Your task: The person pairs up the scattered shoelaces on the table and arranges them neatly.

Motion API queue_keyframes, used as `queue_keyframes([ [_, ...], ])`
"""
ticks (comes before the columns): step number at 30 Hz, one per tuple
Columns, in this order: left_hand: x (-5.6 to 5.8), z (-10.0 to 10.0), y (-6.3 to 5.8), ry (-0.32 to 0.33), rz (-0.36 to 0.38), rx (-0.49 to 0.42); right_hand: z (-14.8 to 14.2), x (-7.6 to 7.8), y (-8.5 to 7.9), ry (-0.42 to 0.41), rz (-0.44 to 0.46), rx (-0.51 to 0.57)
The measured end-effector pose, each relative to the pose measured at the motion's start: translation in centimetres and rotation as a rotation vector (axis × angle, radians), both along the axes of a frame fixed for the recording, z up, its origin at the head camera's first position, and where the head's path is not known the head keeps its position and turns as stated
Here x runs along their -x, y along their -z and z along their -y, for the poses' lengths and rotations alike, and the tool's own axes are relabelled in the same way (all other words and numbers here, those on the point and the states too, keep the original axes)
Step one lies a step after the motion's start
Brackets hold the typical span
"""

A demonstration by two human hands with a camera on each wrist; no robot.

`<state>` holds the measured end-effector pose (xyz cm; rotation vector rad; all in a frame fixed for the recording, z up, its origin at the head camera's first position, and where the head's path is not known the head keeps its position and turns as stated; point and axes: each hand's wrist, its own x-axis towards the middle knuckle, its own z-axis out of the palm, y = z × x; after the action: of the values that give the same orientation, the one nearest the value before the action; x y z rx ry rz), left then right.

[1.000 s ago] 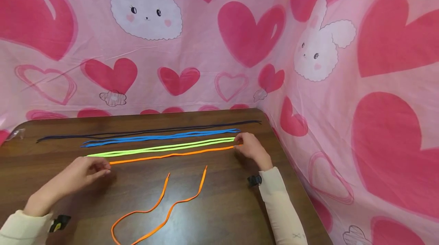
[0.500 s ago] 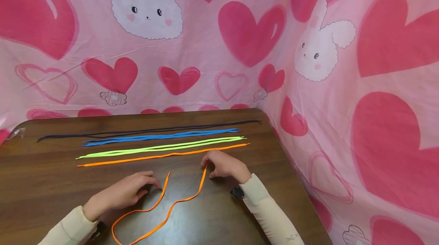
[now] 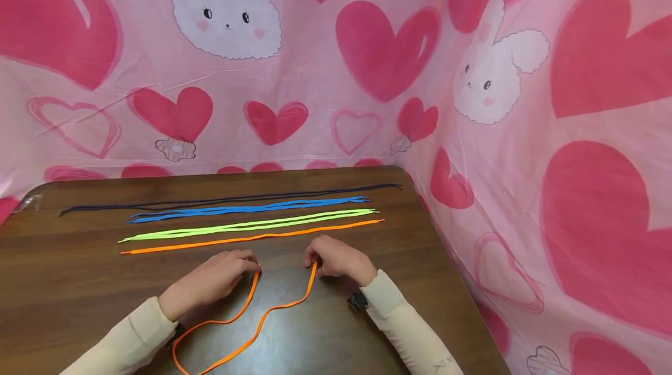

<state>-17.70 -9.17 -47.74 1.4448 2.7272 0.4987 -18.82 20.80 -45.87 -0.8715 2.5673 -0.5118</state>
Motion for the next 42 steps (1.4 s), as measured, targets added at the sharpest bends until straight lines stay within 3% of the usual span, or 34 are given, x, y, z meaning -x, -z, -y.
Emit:
queue_keyframes([
  [6,0.0,0.2,-0.1,-0.014,0.016,-0.017,-0.3,-0.1,0.3,0.049,0.089,0.042],
  [11,-0.3,0.1,0.0,-0.01,0.018,-0.034,-0.4,-0.4,0.4,0.054,0.103,0.044],
  [16,-0.5,-0.2,0.1,0.0,0.005,-0.043,-0.4,-0.7,0.4,0.042,0.075,0.032],
  [22,-0.6,0.2,0.1,0.03,-0.017,-0.077,-0.7,-1.1,0.2,0.031,-0.037,0.014],
  [28,-0.5,1.5,0.3,0.0,-0.023,-0.085,-1.7,-1.3,-0.3,0.081,-0.021,0.071],
  [34,-0.6,3.2,0.4,-0.031,0.066,-0.139,-3.0,-1.0,-0.7,0.134,0.019,0.161],
  [38,-0.9,4.7,0.2,-0.038,0.096,-0.22,-4.0,-1.1,-1.0,0.173,-0.016,0.149],
  [42,-0.8,6.4,-0.1,-0.082,0.124,-0.245,-5.5,-1.1,-1.1,0.204,-0.048,0.126],
])
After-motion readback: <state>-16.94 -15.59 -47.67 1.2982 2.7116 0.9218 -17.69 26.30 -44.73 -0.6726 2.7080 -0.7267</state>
